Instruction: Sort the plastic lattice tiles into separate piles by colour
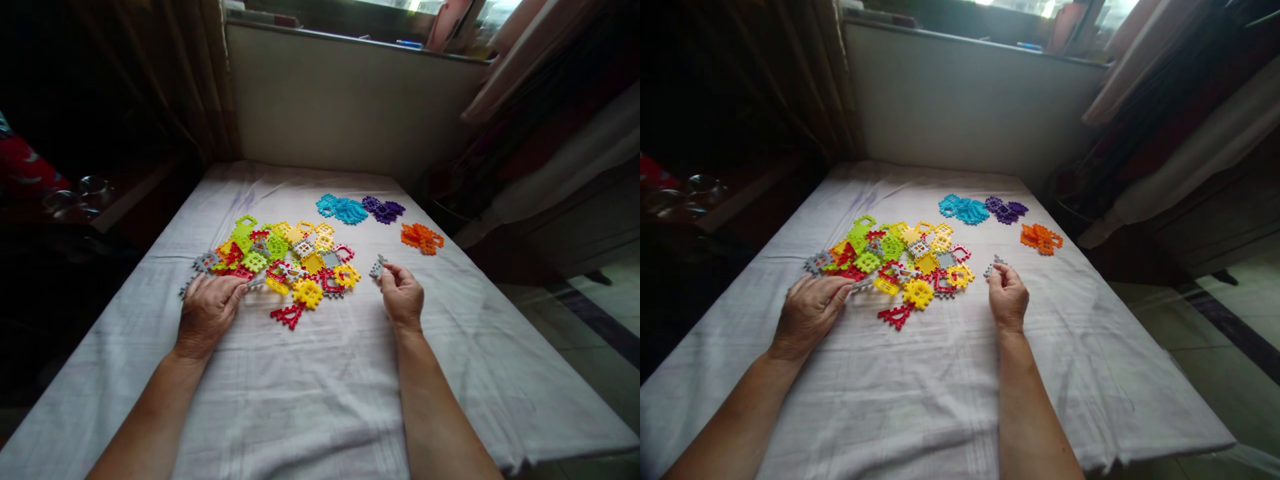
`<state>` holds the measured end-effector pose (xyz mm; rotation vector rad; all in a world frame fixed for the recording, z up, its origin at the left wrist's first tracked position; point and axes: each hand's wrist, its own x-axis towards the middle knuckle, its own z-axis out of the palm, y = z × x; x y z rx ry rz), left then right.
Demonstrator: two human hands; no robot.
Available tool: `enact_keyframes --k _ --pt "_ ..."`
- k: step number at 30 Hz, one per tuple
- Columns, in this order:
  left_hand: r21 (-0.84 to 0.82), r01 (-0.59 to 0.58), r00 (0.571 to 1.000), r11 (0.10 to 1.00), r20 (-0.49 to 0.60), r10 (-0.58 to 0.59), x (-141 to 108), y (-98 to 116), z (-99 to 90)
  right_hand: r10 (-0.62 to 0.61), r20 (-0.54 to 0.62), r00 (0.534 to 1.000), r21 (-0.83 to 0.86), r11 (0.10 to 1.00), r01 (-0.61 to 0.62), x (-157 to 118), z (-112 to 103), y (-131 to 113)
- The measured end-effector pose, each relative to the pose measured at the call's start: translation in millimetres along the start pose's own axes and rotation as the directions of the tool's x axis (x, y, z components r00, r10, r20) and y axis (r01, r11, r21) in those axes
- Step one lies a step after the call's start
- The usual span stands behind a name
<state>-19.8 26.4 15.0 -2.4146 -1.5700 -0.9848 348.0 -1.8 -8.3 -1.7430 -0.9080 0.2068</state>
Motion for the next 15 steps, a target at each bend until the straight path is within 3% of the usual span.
enact_keyframes --k 5,9,15 --pt "-0.101 0.004 0.992 0.995 -0.122 -0.016 0 11 -4.9 -0.195 0.128 0.972 0.016 0.981 0.195 -32 10 -34" --pt "-0.218 -0.110 0.990 0.970 -0.111 0.088 -3 31 -1.2 -0.382 0.322 0.866 0.155 0.924 0.350 -62 19 -56" --pt "-0.272 -0.238 0.971 0.932 -0.085 0.223 -1 45 9.6 -0.367 0.561 0.742 0.310 0.924 0.223 -89 33 -63"
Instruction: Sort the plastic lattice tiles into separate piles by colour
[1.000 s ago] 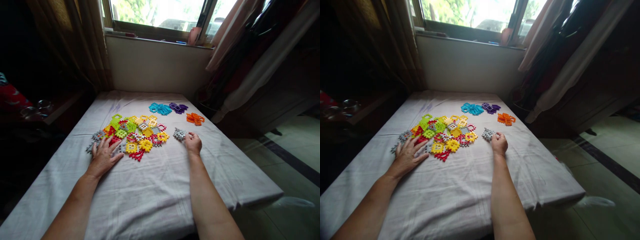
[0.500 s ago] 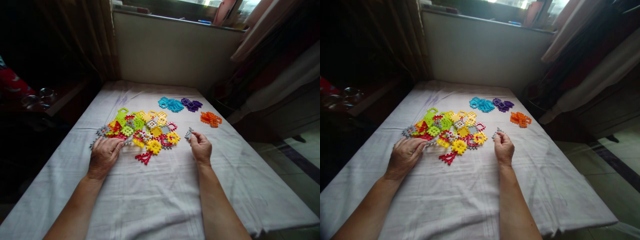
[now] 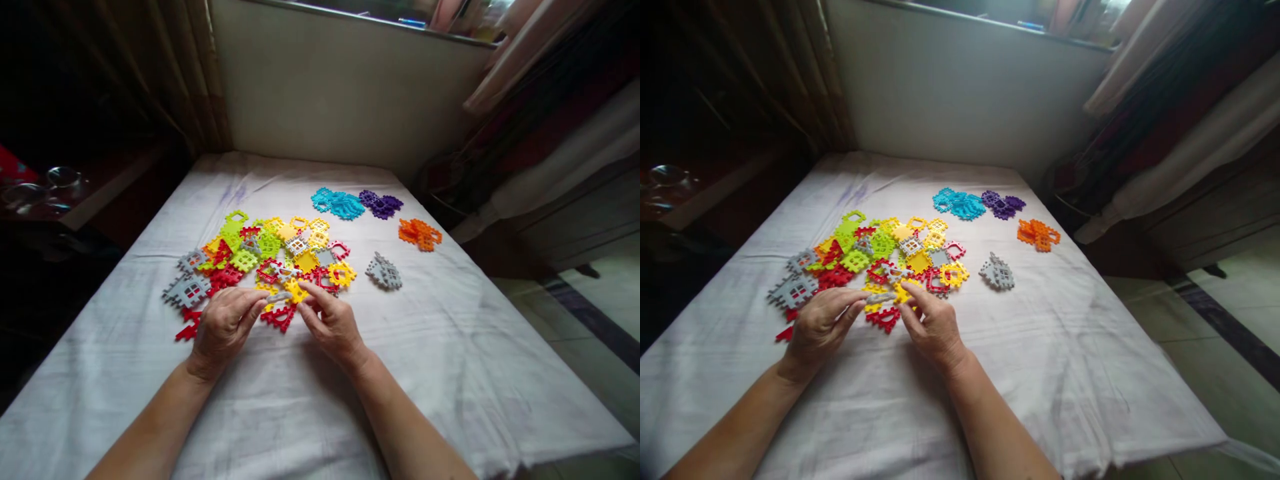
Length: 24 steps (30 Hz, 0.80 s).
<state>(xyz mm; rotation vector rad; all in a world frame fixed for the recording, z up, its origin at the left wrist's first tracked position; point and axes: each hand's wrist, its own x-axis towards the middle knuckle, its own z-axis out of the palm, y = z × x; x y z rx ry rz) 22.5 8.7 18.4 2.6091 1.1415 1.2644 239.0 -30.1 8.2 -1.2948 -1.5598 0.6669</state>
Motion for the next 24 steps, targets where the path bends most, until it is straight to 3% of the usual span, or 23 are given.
enact_keyframes --k 5,10,13,16,18,20,22,24 --pt "0.016 -0.052 0.999 0.999 0.017 0.051 1 2 3.9 0.099 0.065 0.993 0.237 0.965 -0.112 -3 14 4" --pt "0.011 -0.052 0.998 0.999 0.029 0.052 -2 2 7.5 0.201 0.012 0.980 0.396 0.899 -0.189 4 14 1" --pt "0.037 -0.004 1.000 0.999 0.018 0.004 -2 -10 2.1 0.238 -0.168 0.957 0.406 0.901 -0.153 15 -8 7" --pt "0.131 0.148 0.989 0.980 -0.033 -0.145 -1 -33 -17.4 0.292 -0.444 0.847 0.326 0.933 -0.151 26 -47 27" --pt "0.230 0.303 0.952 0.925 -0.106 -0.286 -1 -52 -35.8 0.321 -0.595 0.737 0.287 0.941 -0.178 30 -72 45" --pt "0.312 0.497 0.867 0.810 -0.221 -0.447 -1 -69 -53.5 0.357 -0.694 0.625 0.285 0.934 -0.217 32 -92 62" --pt "0.368 0.642 0.765 0.672 -0.255 -0.591 -4 -81 -66.2 0.376 -0.741 0.556 0.270 0.925 -0.266 32 -103 75" --pt "0.425 0.700 0.687 0.574 -0.181 -0.704 -6 -87 -72.1 0.380 -0.759 0.528 0.251 0.920 -0.302 31 -107 84"
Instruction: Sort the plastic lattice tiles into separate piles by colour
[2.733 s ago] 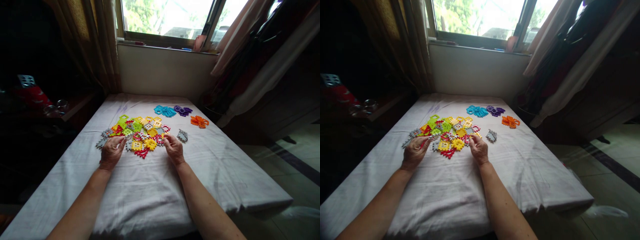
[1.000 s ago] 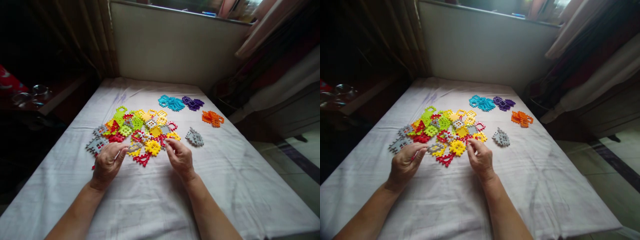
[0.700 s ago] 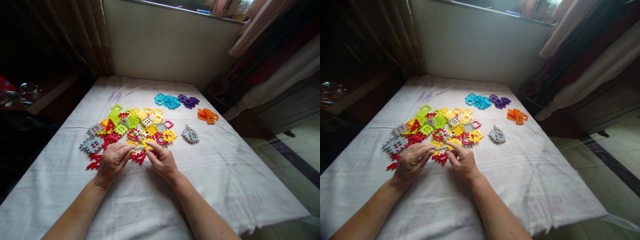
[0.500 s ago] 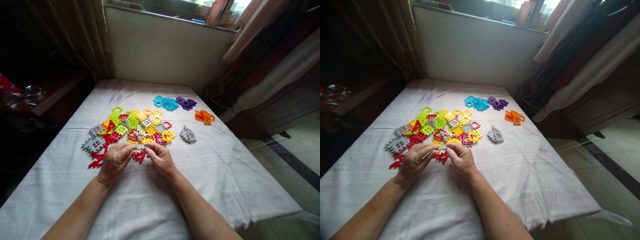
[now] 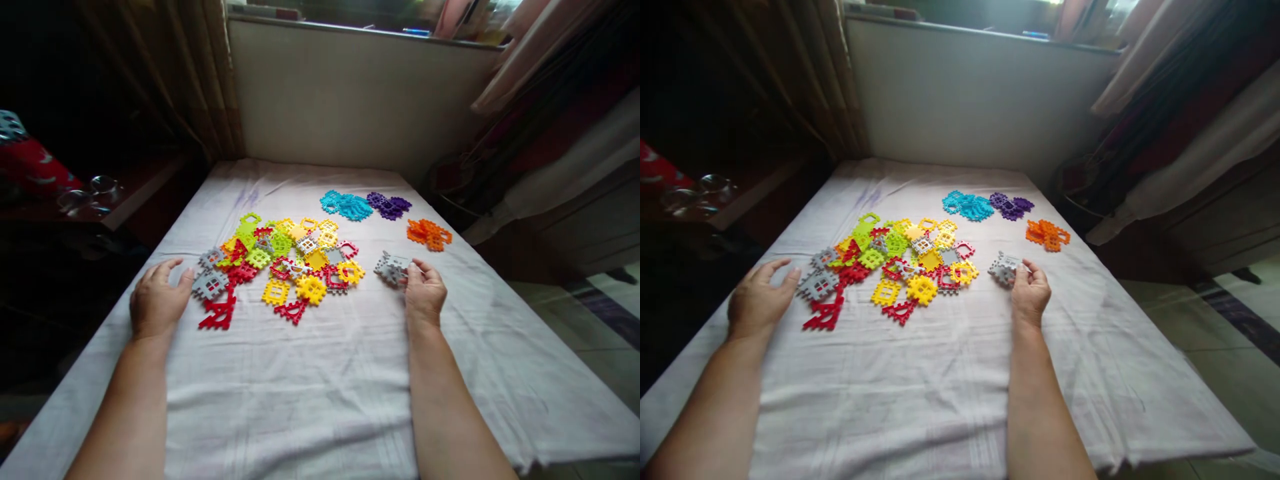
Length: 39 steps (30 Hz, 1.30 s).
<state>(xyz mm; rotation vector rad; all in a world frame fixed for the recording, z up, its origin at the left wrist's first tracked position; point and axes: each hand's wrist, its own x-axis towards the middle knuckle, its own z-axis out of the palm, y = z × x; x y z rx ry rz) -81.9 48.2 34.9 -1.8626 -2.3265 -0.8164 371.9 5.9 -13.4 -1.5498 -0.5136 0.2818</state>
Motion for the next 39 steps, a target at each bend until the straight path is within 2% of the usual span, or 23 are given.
enact_keyframes --k 2,4,9,14,18,21,24,26,29,32,34,36,38,39 --pt "0.060 0.017 0.989 0.998 0.143 -0.026 -1 -3 0.6 -0.010 -0.007 1.000 -0.037 0.999 0.010 2 -1 5" --pt "0.085 -0.011 0.971 0.996 0.240 -0.009 -3 -3 2.2 -0.026 -0.007 1.000 -0.077 0.997 0.026 3 -1 10" --pt "0.111 -0.073 0.954 0.991 0.296 0.037 -8 -4 3.0 -0.052 -0.012 0.999 -0.157 0.986 0.049 6 -3 16" --pt "0.111 -0.121 0.956 0.986 0.280 0.086 -14 2 2.8 -0.099 0.009 0.995 -0.305 0.947 0.097 7 -6 20" --pt "0.065 -0.183 0.954 0.981 0.254 0.161 -18 11 3.2 -0.151 0.014 0.988 -0.320 0.936 0.148 9 -7 25" --pt "0.001 -0.130 0.961 0.992 0.248 0.126 -18 17 1.1 -0.157 -0.004 0.988 -0.306 0.940 0.148 10 -7 25" --pt "-0.094 -0.050 0.977 0.994 0.200 0.068 -19 25 -1.3 -0.158 -0.053 0.986 -0.289 0.948 0.136 9 -7 18" --pt "-0.194 -0.049 0.988 0.980 0.136 0.076 -23 33 -0.9 -0.190 -0.071 0.979 -0.288 0.944 0.162 3 -6 10" --pt "-0.376 -0.090 0.988 0.922 0.083 0.130 -37 49 5.2 -0.284 0.004 0.959 -0.283 0.919 0.273 -15 0 -4" --pt "-0.515 -0.155 0.960 0.843 0.124 0.252 -55 67 15.8 -0.408 0.212 0.888 -0.216 0.866 0.450 -44 11 -19" --pt "-0.584 -0.186 0.924 0.790 0.169 0.343 -65 78 22.6 -0.453 0.401 0.796 -0.120 0.836 0.536 -66 19 -27" --pt "-0.638 -0.178 0.902 0.749 0.200 0.384 -73 86 27.8 -0.455 0.572 0.682 -0.010 0.828 0.561 -87 27 -32" --pt "-0.675 -0.145 0.899 0.724 0.215 0.381 -76 91 31.2 -0.439 0.681 0.586 0.063 0.832 0.551 -104 34 -34" --pt "-0.688 -0.128 0.899 0.715 0.224 0.376 -77 92 32.3 -0.427 0.715 0.553 0.082 0.837 0.541 -110 36 -34"
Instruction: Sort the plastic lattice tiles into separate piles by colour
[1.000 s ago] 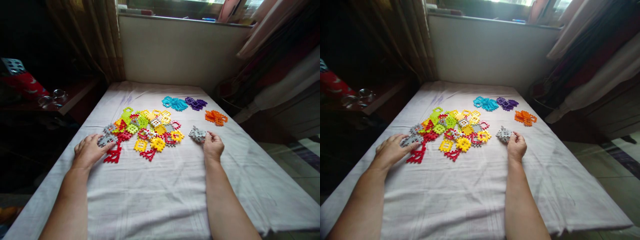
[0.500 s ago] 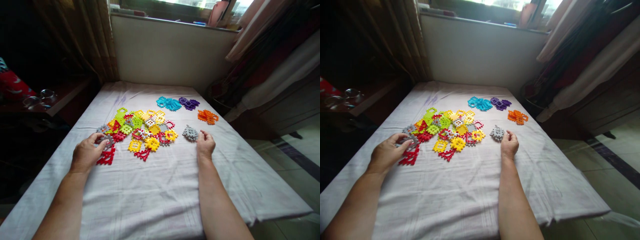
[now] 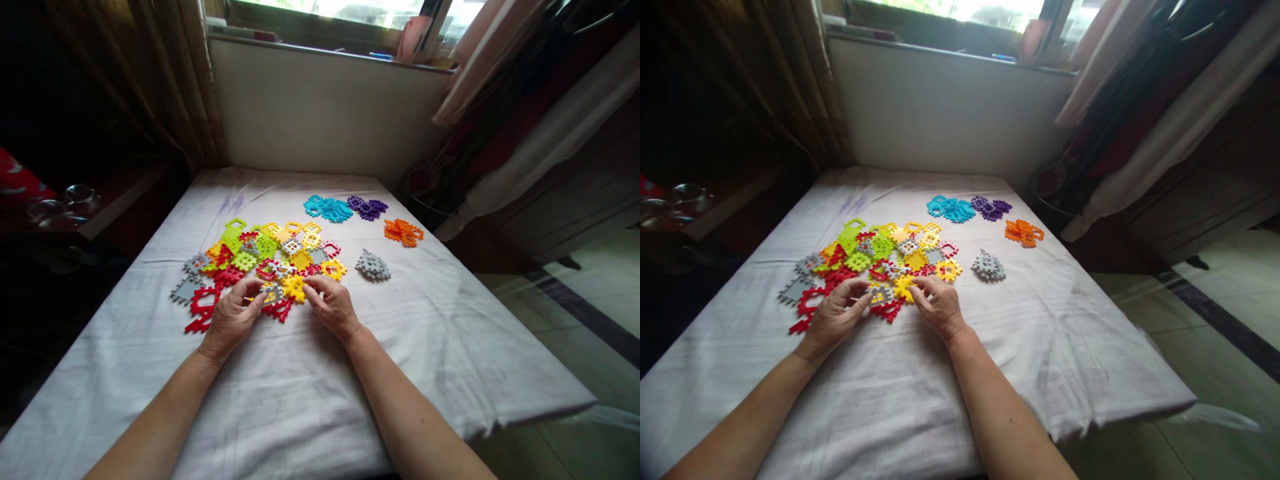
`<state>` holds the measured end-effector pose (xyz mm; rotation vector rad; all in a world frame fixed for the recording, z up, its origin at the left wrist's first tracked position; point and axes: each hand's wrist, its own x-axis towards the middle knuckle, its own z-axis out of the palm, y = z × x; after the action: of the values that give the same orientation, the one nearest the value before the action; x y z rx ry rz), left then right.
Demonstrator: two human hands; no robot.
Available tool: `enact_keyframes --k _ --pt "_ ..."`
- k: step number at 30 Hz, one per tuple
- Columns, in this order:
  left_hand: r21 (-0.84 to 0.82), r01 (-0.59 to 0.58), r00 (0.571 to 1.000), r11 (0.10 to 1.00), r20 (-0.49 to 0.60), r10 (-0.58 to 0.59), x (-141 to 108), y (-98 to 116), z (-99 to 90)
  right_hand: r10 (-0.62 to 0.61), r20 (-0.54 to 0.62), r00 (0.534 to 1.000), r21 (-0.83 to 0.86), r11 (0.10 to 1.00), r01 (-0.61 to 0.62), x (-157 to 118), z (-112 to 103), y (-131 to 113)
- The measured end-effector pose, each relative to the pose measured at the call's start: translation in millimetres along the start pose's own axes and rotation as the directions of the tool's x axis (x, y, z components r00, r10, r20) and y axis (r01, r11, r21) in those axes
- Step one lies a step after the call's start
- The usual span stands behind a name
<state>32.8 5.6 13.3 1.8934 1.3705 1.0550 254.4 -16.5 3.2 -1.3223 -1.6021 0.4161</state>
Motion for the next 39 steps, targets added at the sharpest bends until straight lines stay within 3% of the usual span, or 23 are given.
enact_keyframes --k 4,14,17,20,22,25,27,29,32,39 --pt "-0.079 0.026 0.999 0.997 0.031 -0.023 0 -2 1.7 0.026 0.091 0.996 0.066 0.997 -0.032 -4 13 -3" --pt "-0.123 -0.057 0.997 0.991 0.052 0.064 -4 -3 9.7 -0.005 0.181 0.983 0.080 0.997 -0.010 -5 18 -12" --pt "0.013 -0.140 0.990 0.990 -0.018 0.141 1 -5 -0.7 0.019 0.102 0.995 0.093 0.995 -0.028 -1 9 -10" --pt "0.272 -0.111 0.961 0.956 -0.214 0.173 12 -14 -29.6 0.129 -0.105 0.986 0.088 0.989 -0.120 6 -14 8" --pt "0.426 0.013 0.934 0.905 -0.329 0.141 18 -24 -55.2 0.235 -0.282 0.930 0.070 0.972 -0.225 10 -35 29" --pt "0.589 0.257 0.923 0.766 -0.384 -0.014 21 -43 -89.5 0.365 -0.534 0.762 0.082 0.920 -0.384 14 -69 66" --pt "0.622 0.416 0.886 0.663 -0.441 -0.142 20 -56 -103.2 0.418 -0.635 0.650 0.131 0.887 -0.442 15 -86 87" --pt "0.628 0.462 0.875 0.626 -0.435 -0.210 19 -65 -108.9 0.455 -0.674 0.582 0.177 0.865 -0.471 15 -95 103" --pt "0.629 0.456 0.885 0.629 -0.398 -0.243 19 -71 -109.1 0.486 -0.675 0.555 0.195 0.843 -0.501 15 -98 114" --pt "0.644 0.458 0.887 0.612 -0.376 -0.269 22 -67 -110.1 0.499 -0.641 0.583 0.139 0.822 -0.552 14 -95 119"
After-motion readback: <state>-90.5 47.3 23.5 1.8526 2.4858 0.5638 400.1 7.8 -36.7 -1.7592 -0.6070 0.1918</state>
